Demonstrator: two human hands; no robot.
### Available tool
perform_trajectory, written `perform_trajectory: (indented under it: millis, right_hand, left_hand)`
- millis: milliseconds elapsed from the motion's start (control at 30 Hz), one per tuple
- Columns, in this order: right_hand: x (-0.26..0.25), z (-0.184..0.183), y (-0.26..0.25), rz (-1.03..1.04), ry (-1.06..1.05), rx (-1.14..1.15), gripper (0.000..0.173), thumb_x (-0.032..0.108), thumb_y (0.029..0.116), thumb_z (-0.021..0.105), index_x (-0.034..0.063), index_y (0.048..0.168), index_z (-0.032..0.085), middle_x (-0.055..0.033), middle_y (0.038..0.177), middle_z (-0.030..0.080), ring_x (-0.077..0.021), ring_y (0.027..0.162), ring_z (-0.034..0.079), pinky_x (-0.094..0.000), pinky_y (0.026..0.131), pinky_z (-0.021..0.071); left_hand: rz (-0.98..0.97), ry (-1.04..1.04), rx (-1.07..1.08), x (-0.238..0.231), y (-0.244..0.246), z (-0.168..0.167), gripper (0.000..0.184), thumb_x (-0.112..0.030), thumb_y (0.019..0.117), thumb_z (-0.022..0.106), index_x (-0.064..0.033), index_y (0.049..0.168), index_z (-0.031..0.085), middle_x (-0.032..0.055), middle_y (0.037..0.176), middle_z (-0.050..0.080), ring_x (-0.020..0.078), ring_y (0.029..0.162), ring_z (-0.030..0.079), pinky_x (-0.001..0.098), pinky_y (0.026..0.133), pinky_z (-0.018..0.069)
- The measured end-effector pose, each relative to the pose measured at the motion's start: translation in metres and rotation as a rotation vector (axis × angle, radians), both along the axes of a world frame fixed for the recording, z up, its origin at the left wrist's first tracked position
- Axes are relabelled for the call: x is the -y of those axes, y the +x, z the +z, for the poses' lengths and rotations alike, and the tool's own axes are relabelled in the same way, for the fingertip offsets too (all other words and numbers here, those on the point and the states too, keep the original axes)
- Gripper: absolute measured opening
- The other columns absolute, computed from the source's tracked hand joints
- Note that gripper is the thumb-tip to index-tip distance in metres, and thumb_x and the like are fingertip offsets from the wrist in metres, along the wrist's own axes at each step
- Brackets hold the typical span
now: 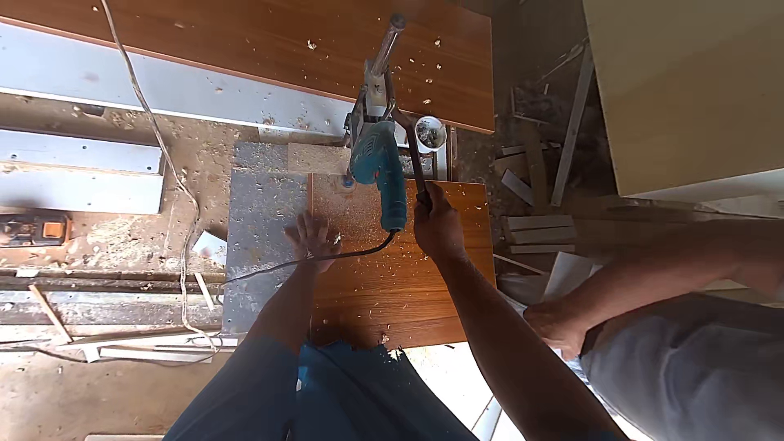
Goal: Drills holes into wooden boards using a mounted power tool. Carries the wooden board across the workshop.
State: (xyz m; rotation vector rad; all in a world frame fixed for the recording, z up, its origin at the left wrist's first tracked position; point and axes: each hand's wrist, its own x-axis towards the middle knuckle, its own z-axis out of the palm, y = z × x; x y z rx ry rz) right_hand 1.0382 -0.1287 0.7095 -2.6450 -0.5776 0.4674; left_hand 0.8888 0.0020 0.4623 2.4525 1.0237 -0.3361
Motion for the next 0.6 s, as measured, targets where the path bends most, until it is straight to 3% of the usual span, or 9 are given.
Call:
perform_trajectory:
  millis: [67, 133, 267, 467, 600]
  right_hand:
    - [0.000, 0.004, -0.001, -0.007, -0.012, -0.004, 0.044, 0.019, 0.1091, 0.045, 0.0127, 0.152, 0.043, -0.0243, 0.094, 0.068, -0.0415, 0.078, 0.068, -0.0591, 0.065, 0.0542]
    - [-0.001, 0.007, -0.002, -0.014, -0.029, -0.027, 0.046, 0.017, 0.1093, 0.046, 0.0126, 0.155, 0.042, -0.0254, 0.100, 0.069, -0.0425, 0.085, 0.069, -0.0603, 0.071, 0.0539]
    - [0.000, 0.004, -0.004, -0.030, -0.029, -0.013, 0.046, 0.017, 0.1090, 0.046, 0.0136, 0.154, 0.043, -0.0252, 0.099, 0.069, -0.0426, 0.084, 0.069, -0.0599, 0.070, 0.0539]
    - [-0.001, -0.004, -0.007, -0.017, -0.030, 0.021, 0.046, 0.015, 0.1087, 0.046, 0.0102, 0.155, 0.042, -0.0259, 0.102, 0.070, -0.0440, 0.086, 0.070, -0.0601, 0.072, 0.0548]
    - [-0.003, -0.009, -0.007, -0.022, -0.030, 0.020, 0.047, 0.016, 0.1090, 0.045, 0.0103, 0.155, 0.041, -0.0258, 0.103, 0.070, -0.0439, 0.087, 0.070, -0.0605, 0.073, 0.0550]
  left_hand:
    - [0.000, -0.001, 0.003, 0.001, 0.000, -0.001, 0.088, -0.072, 0.0884, 0.057, -0.0305, 0.162, 0.032, 0.0225, 0.171, -0.005, 0.0458, 0.157, -0.008, 0.0794, 0.114, -0.0033]
    - [0.007, 0.005, 0.010, 0.002, -0.002, -0.001, 0.087, -0.072, 0.0880, 0.058, -0.0309, 0.161, 0.033, 0.0224, 0.171, -0.004, 0.0460, 0.157, -0.007, 0.0794, 0.113, -0.0034]
    - [0.000, 0.025, -0.002, 0.002, -0.001, -0.002, 0.089, -0.074, 0.0877, 0.056, -0.0321, 0.162, 0.030, 0.0212, 0.172, -0.004, 0.0457, 0.157, -0.007, 0.0797, 0.113, -0.0031]
    - [0.010, 0.055, 0.067, 0.002, -0.003, -0.009, 0.087, -0.074, 0.0848, 0.059, -0.0320, 0.159, 0.038, 0.0210, 0.172, 0.001, 0.0451, 0.157, -0.004, 0.0805, 0.112, -0.0008]
    - [0.001, 0.025, 0.022, 0.001, -0.002, -0.005, 0.089, -0.073, 0.0870, 0.058, -0.0315, 0.162, 0.032, 0.0214, 0.172, -0.003, 0.0459, 0.157, -0.007, 0.0806, 0.112, -0.0018]
